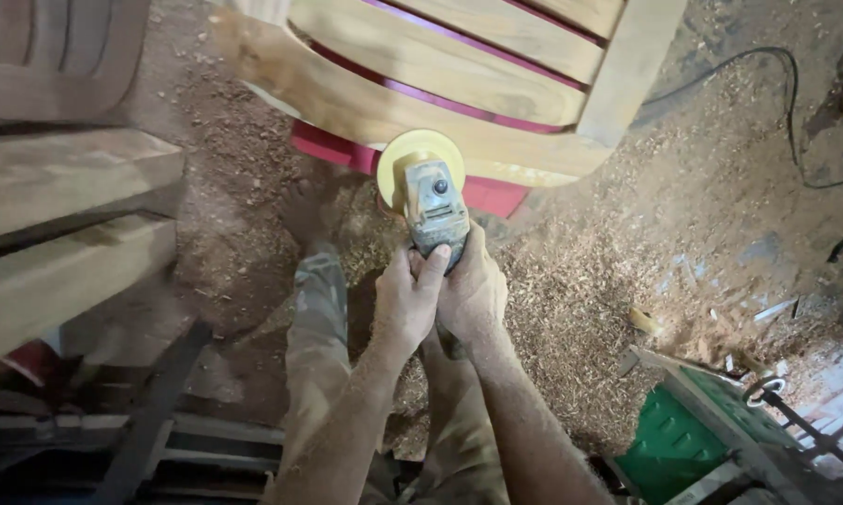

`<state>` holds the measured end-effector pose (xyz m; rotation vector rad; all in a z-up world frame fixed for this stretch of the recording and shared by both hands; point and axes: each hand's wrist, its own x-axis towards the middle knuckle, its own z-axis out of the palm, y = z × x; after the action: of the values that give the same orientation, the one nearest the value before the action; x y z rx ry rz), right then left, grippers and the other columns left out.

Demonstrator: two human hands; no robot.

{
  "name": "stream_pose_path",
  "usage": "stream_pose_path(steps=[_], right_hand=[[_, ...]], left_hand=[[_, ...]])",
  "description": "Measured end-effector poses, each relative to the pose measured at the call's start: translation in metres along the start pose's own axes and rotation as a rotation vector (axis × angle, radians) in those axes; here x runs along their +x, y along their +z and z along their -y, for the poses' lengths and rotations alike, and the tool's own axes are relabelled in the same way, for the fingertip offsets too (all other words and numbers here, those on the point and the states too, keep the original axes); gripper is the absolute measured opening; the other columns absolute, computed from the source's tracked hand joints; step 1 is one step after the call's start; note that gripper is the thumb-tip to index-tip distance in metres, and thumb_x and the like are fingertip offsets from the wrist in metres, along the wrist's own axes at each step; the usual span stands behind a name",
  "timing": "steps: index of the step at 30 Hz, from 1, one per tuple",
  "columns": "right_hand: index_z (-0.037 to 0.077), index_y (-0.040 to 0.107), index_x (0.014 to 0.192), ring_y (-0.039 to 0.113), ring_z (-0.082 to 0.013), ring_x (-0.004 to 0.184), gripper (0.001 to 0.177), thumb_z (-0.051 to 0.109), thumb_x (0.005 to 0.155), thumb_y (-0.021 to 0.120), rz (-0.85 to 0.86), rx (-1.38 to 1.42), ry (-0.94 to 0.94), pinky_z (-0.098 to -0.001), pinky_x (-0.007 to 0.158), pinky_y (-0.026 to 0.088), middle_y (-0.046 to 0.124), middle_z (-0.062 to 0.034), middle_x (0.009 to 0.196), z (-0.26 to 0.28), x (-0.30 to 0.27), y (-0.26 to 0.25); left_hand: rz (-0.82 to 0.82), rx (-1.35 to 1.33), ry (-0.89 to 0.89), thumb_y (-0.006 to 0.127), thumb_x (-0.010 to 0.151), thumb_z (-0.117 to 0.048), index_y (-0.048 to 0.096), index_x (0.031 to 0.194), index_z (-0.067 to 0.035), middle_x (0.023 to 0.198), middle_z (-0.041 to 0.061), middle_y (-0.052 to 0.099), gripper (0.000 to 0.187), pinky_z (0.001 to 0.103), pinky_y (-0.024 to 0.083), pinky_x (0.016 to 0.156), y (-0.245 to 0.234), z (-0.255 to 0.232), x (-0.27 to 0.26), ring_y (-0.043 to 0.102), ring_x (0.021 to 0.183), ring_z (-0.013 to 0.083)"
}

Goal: Sand the surface of a wooden chair part using a power sander.

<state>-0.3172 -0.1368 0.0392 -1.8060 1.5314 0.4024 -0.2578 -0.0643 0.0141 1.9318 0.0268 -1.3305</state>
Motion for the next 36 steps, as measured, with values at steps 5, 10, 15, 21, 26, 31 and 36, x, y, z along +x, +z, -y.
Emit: stream_pose_path(steps=[5, 10, 15, 21, 26, 31, 36], right_hand=[[0.014, 0.049, 0.136, 0.072, -0.0416, 0.096, 0.074, 0.054, 0.081, 0.077, 0.0, -0.019, 0.029, -0.0532, 0.079, 0.055, 0.074, -0.0185, 0.109, -0.032, 0.006, -0.023], [0.014, 0.047, 0.138, 0.073, -0.0407, 0.094, 0.076, 0.056, 0.082, 0.075, 0.005, 0.018, 0.063, -0.0519, 0.079, 0.055, 0.074, -0.0185, 0.107, -0.067, 0.007, -0.047], [0.013, 0.046, 0.138, 0.073, -0.0402, 0.091, 0.077, 0.056, 0.081, 0.075, 0.009, 0.015, 0.104, -0.052, 0.077, 0.055, 0.074, -0.0183, 0.103, -0.103, 0.012, -0.071], [0.011, 0.049, 0.13, 0.074, -0.0394, 0.089, 0.069, 0.053, 0.082, 0.075, -0.058, 0.024, 0.088, -0.0508, 0.075, 0.056, 0.074, -0.018, 0.101, -0.155, 0.021, -0.094], [0.009, 0.05, 0.127, 0.077, -0.031, 0.082, 0.052, 0.045, 0.093, 0.067, -0.095, 0.131, 0.239, -0.0447, 0.068, 0.061, 0.076, -0.0139, 0.098, -0.209, 0.034, -0.111], [0.005, 0.05, 0.126, 0.075, -0.0244, 0.078, 0.053, 0.041, 0.093, 0.071, -0.225, 0.204, 0.346, -0.0388, 0.062, 0.064, 0.073, -0.0114, 0.1, -0.239, 0.039, -0.129], [0.004, 0.055, 0.123, 0.074, -0.0207, 0.082, 0.058, 0.039, 0.087, 0.082, -0.23, 0.02, 0.052, -0.0367, 0.069, 0.062, 0.075, -0.0135, 0.101, -0.229, 0.036, -0.13]], left_hand=[[0.035, 0.044, -0.017, 0.068, 0.091, -0.047, 0.067, 0.115, -0.004, 0.092, 0.017, 0.075, 0.049, 0.042, 0.057, 0.079, 0.039, 0.007, -0.007, 0.075, 0.086, 0.029], [0.065, 0.042, 0.022, 0.066, 0.091, -0.05, 0.063, 0.123, -0.003, 0.099, 0.016, 0.074, 0.057, 0.042, 0.056, 0.082, 0.079, 0.007, -0.016, 0.074, 0.093, 0.0306], [0.104, 0.115, 0.032, 0.065, 0.09, -0.054, 0.063, 0.125, -0.002, 0.098, 0.017, 0.074, 0.063, 0.043, 0.056, 0.082, 0.122, 0.015, -0.023, 0.073, 0.093, 0.0318], [0.16, 0.196, 0.014, 0.065, 0.089, -0.056, 0.065, 0.113, 0.0, 0.088, 0.016, 0.075, 0.062, 0.042, 0.057, 0.077, 0.172, 0.005, -0.027, 0.074, 0.083, 0.031], [0.385, 0.187, 0.015, 0.06, 0.094, -0.056, 0.068, 0.107, -0.002, 0.086, 0.009, 0.076, 0.056, 0.036, 0.059, 0.069, 0.228, 0.002, -0.02, 0.075, 0.076, 0.0218], [0.491, 0.227, 0.019, 0.06, 0.096, -0.05, 0.063, 0.117, -0.001, 0.089, 0.011, 0.075, 0.054, 0.033, 0.06, 0.062, 0.261, -0.022, -0.029, 0.073, 0.072, 0.0201], [0.403, 0.06, 0.019, 0.062, 0.097, -0.044, 0.054, 0.134, 0.001, 0.099, 0.015, 0.076, 0.059, 0.033, 0.061, 0.065, 0.247, 0.001, -0.036, 0.073, 0.077, 0.0202]])
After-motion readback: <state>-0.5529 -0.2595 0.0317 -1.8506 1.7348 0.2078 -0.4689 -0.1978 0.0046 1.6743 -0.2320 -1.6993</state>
